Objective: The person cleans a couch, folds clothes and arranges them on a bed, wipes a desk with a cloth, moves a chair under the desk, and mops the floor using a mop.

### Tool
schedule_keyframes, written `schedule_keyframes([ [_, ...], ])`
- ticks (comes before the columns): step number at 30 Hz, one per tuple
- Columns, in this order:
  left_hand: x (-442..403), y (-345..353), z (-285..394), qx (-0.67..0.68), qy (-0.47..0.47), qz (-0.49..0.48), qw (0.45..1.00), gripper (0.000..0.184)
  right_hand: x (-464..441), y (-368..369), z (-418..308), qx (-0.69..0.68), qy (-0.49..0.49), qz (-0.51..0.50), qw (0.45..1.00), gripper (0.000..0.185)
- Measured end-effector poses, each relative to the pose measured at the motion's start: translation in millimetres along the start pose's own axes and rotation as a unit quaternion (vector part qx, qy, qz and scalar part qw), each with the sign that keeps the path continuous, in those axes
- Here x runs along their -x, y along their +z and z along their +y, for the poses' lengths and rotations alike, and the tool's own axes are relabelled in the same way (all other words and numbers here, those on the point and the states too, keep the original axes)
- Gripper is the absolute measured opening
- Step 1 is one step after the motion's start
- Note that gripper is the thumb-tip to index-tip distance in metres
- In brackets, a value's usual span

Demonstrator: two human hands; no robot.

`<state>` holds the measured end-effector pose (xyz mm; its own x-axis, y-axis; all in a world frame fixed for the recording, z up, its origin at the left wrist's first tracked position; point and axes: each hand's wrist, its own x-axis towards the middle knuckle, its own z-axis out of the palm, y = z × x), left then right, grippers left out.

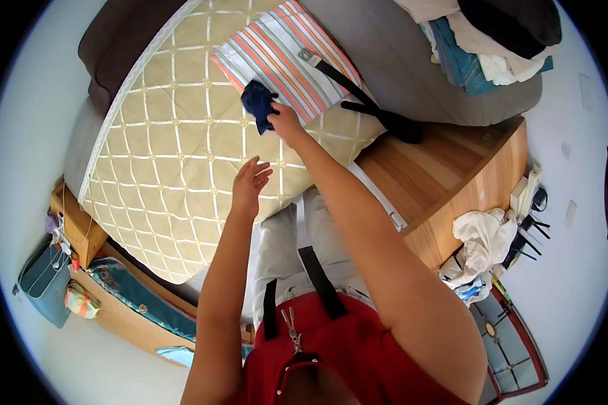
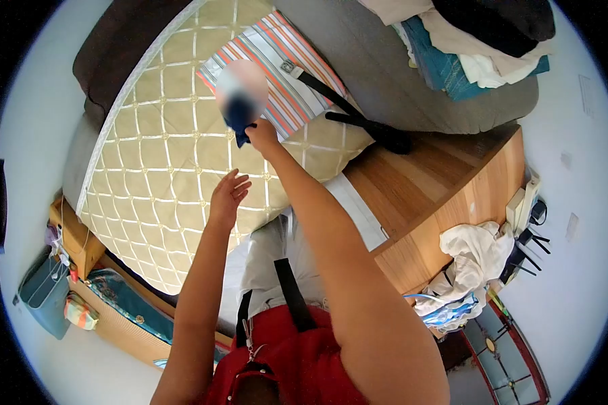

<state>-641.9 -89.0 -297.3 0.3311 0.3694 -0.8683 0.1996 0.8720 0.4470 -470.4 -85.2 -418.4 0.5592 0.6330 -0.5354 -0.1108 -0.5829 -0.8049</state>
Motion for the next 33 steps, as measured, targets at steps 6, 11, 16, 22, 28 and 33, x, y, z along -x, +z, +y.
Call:
schedule_keyframes([
  [6,25.7,-5.6,48.6,0.212,-0.020,-0.108,0.971,0.065,123.5,-64.2,-106.9,-0.129,0.044,-0.245,0.960,0.032],
  [11,80.7,-16.8,88.0,0.256,0.036,-0.211,0.943,0.063,190.2,-93.7,-135.1,-0.033,-0.015,-0.240,0.970,0.036],
  [16,136.2,-17.1,114.7,0.125,0.070,-0.209,0.967,0.034,236.6,-108.0,-176.4,-0.023,0.010,-0.164,0.986,0.037],
  [22,186.9,6.8,119.8,0.090,0.191,-0.071,0.975,0.014,271.3,-97.6,-203.4,-0.097,-0.129,0.037,0.986,0.025],
  [28,226.4,36.2,113.6,0.047,0.328,-0.033,0.943,0.009,290.0,-83.7,-208.7,0.015,-0.259,0.154,0.953,0.014],
  [33,228.5,45.3,107.8,-0.216,0.557,-0.036,0.801,0.013,310.1,-80.4,-233.6,-0.482,0.016,-0.033,0.876,0.018],
])
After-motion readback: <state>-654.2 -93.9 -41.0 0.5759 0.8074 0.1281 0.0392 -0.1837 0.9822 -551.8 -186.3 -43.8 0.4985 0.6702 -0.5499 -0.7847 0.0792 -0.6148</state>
